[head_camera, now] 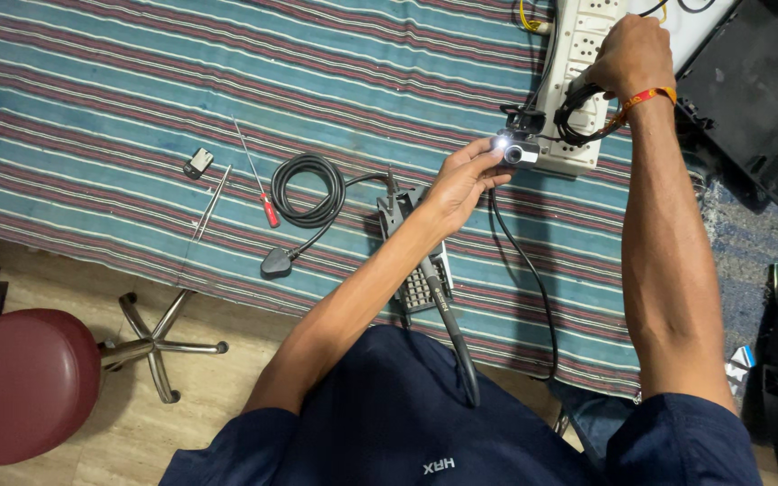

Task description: The person takes a small camera with a mounting bracket from a tool drawer, opens its casing, and uses a screwdriver to work on the internal board and wiring. They then plug the camera's power cable into a power strip and hold the camera as its light turns on.

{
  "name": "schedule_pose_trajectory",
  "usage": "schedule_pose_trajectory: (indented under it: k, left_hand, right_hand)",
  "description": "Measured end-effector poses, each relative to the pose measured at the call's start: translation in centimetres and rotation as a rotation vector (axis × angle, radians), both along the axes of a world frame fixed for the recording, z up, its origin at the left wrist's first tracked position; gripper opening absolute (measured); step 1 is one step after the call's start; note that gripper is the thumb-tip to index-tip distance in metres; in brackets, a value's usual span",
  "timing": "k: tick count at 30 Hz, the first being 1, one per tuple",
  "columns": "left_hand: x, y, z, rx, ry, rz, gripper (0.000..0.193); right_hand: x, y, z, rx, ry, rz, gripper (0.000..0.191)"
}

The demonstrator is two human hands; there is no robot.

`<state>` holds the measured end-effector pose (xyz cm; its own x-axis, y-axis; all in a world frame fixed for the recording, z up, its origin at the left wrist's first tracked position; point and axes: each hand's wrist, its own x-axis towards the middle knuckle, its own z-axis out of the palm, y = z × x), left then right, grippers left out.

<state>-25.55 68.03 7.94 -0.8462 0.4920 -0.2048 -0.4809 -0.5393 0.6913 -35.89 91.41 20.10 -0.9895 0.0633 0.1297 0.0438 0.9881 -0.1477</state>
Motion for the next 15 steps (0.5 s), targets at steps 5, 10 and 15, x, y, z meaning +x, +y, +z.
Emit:
schedule_pose_trajectory:
  k: [5,10,15]
  left_hand:
    - [-0.05,-0.01,-0.28,0.009,-0.018,0.004,0.031]
    - [-0.01,-0.01,-0.22,0.014,-0.008,0.005,0.030]
    - [0.07,-0.05,-0.02,-0.014,-0.004,-0.007,0.031]
  right_hand:
    - [0.02,0.00,-0.03,-0.011,0.001,-0.004,0.033]
    - [0.05,0.03,0.07,0.007,0.012,0.015,0.030]
    - [0.08,0.05,0.10,-0.005,-0.018,0.001,0.034]
